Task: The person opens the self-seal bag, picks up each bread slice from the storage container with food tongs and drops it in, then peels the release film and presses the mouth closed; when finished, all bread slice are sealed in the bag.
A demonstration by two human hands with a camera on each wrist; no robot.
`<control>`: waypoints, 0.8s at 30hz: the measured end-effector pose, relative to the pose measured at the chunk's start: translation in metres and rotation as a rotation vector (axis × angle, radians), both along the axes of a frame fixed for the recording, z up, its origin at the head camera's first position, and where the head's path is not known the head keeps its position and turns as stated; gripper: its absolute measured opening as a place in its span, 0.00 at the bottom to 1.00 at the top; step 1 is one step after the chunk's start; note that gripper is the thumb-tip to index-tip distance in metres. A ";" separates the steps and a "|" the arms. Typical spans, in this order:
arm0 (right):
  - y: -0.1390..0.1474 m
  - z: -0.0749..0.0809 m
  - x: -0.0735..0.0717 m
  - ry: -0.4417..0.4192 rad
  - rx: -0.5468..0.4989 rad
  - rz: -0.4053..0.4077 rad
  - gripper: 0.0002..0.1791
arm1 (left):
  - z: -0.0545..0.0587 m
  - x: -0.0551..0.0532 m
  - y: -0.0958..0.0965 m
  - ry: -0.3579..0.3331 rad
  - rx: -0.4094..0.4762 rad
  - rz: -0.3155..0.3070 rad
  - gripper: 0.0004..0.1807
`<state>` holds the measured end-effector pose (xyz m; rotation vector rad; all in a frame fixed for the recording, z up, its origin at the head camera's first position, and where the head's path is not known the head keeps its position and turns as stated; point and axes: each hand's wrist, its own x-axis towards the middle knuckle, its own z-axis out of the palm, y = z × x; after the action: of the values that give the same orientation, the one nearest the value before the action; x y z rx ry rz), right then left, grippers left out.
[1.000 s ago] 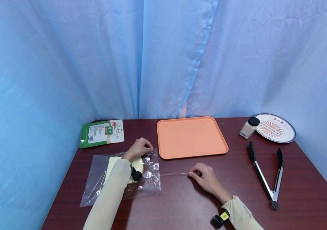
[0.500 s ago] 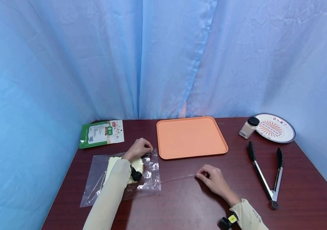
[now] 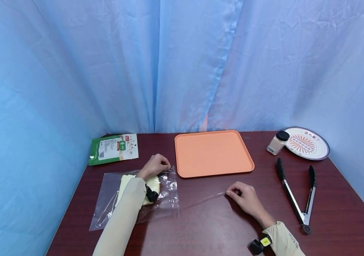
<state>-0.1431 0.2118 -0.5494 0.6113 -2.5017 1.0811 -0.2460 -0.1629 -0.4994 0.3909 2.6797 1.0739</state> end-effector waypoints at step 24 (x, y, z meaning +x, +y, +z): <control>0.063 0.023 -0.022 -0.240 0.202 -0.028 0.06 | 0.001 0.001 -0.001 -0.006 0.018 0.005 0.06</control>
<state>-0.1650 0.2745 -0.5266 0.5257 -2.8438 0.9475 -0.2449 -0.1636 -0.4985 0.3838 2.6686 1.0989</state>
